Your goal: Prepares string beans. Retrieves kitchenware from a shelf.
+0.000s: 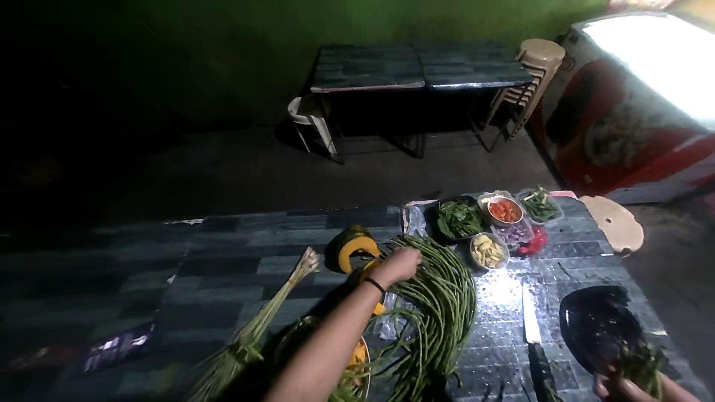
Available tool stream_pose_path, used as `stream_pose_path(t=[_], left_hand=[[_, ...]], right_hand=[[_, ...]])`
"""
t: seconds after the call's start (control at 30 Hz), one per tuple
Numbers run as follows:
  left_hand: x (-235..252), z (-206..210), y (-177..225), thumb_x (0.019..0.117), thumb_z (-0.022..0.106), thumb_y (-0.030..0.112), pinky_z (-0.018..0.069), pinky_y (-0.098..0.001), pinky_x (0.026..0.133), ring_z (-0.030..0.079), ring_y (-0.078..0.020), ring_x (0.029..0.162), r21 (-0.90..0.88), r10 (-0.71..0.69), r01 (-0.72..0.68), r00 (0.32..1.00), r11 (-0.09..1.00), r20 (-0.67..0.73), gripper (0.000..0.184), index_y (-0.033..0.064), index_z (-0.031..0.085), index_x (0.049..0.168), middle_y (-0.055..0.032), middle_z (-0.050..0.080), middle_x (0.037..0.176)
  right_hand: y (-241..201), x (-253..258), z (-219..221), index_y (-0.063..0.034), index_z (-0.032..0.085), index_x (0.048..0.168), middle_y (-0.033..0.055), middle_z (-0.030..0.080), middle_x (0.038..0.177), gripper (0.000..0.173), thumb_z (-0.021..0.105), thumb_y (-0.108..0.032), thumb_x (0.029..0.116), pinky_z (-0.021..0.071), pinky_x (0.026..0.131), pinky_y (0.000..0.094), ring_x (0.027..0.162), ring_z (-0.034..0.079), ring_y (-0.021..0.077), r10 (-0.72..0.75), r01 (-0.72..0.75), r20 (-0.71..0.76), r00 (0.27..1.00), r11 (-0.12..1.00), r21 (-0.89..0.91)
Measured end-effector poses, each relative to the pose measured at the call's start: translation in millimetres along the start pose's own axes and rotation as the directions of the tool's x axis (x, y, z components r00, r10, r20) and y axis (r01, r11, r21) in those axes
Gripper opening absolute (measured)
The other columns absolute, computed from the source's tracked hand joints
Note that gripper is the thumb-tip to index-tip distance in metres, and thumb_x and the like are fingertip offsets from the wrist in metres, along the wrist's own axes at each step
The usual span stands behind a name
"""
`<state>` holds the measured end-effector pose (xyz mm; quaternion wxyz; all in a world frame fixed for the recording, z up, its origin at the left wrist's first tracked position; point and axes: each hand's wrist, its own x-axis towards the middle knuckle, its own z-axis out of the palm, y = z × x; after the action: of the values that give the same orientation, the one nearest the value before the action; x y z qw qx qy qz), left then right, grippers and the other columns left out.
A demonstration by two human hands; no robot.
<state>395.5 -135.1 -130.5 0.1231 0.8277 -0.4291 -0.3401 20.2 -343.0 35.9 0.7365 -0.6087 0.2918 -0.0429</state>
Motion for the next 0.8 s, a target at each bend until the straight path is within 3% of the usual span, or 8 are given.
stream_pose_path(t=[0.17,0.33,0.4,0.5,0.57,0.63,0.7,0.8], left_hand=[[-57,-102,112,0.1048,0.054,0.008,0.0485,-0.0493,0.105,0.065,-0.0339,0.114,0.024,0.259,-0.258,0.963,0.966,-0.079,0.024,-0.0017,0.072,0.117,-0.0207,0.07,0.116],[-127,-202,167,0.0975,0.066,0.009,0.0558,-0.0387,0.086,0.068,-0.0176,0.093,0.114,0.422,-0.407,0.866,0.906,-0.268,0.012,0.0065,0.078,0.1,-0.0077,0.072,0.098],[-155,-233,190,0.0934,0.071,0.009,0.0561,-0.0339,0.081,0.068,-0.0118,0.089,0.207,0.485,-0.443,0.836,0.872,-0.257,0.009,0.0117,0.079,0.096,-0.0016,0.073,0.095],[-187,-258,225,0.0879,0.075,0.01,0.0561,-0.021,0.072,0.066,-0.0024,0.081,0.343,0.585,-0.524,0.804,0.78,-0.103,0.01,0.0175,0.081,0.091,0.0063,0.071,0.088],[-208,-258,256,0.0878,0.077,0.01,0.0574,-0.0217,0.071,0.068,-0.0033,0.08,0.377,0.523,-0.494,0.852,0.784,0.028,0.009,0.0174,0.081,0.09,0.0059,0.073,0.087],[-220,-253,284,0.0907,0.076,0.01,0.0565,-0.024,0.071,0.067,-0.0056,0.079,0.4,0.352,-0.363,0.93,0.841,0.104,0.008,0.0166,0.081,0.092,0.0036,0.072,0.087],[-223,-247,296,0.0929,0.075,0.01,0.0555,-0.0259,0.071,0.066,-0.0079,0.078,0.418,0.182,-0.209,0.978,0.884,0.103,0.008,0.0156,0.081,0.094,0.0012,0.071,0.088],[-217,-233,286,0.0944,0.074,0.012,0.056,-0.0315,0.077,0.067,-0.0121,0.082,0.39,0.029,-0.054,0.997,0.919,0.069,0.007,0.0136,0.081,0.096,-0.0016,0.072,0.09]], right_hand=[[-21,14,14,-0.0128,0.058,0.115,-0.0098,0.067,0.079,0.021,0.045,-0.005,0.101,0.0566,0.065,0.0247,0.067,0.063,0.0044,-0.045,0.048,0.043,0.998,0.995,-0.084],[-50,41,16,-0.0128,0.063,0.113,-0.0087,0.06,0.069,0.02,0.053,-0.022,0.0991,0.0518,0.055,0.0209,0.056,0.057,0.0024,-0.221,0.215,0.097,0.97,0.974,0.077],[-70,47,17,-0.0121,0.065,0.111,-0.0064,0.063,0.072,0.019,0.054,-0.022,0.0992,0.0535,0.058,0.0212,0.06,0.059,0.0035,-0.242,0.224,0.139,0.96,0.966,0.129],[-88,62,15,-0.009,0.068,0.11,0.0006,0.071,0.084,0.022,0.059,-0.026,0.0979,0.056,0.062,0.0223,0.068,0.065,0.0066,-0.291,0.25,0.247,0.924,0.95,0.185],[-94,69,18,-0.0075,0.068,0.109,0.0027,0.071,0.085,0.022,0.06,-0.025,0.0972,0.0548,0.059,0.0213,0.066,0.065,0.0065,-0.286,0.231,0.297,0.911,0.95,0.209],[-99,80,22,-0.0053,0.065,0.115,0.0019,0.068,0.083,0.025,0.056,-0.022,0.0994,0.0519,0.054,0.0197,0.063,0.062,0.0056,-0.242,0.166,0.364,0.899,0.959,0.228],[-96,95,28,-0.0036,0.064,0.118,0.0005,0.065,0.077,0.026,0.052,-0.021,0.1033,0.0501,0.051,0.0173,0.057,0.059,0.0038,-0.179,0.069,0.431,0.884,0.964,0.258],[-83,111,36,-0.0037,0.062,0.117,0.0002,0.061,0.075,0.033,0.039,-0.026,0.1101,0.0492,0.049,0.016,0.054,0.057,0.0028,-0.086,-0.097,0.52,0.85,0.944,0.315]])
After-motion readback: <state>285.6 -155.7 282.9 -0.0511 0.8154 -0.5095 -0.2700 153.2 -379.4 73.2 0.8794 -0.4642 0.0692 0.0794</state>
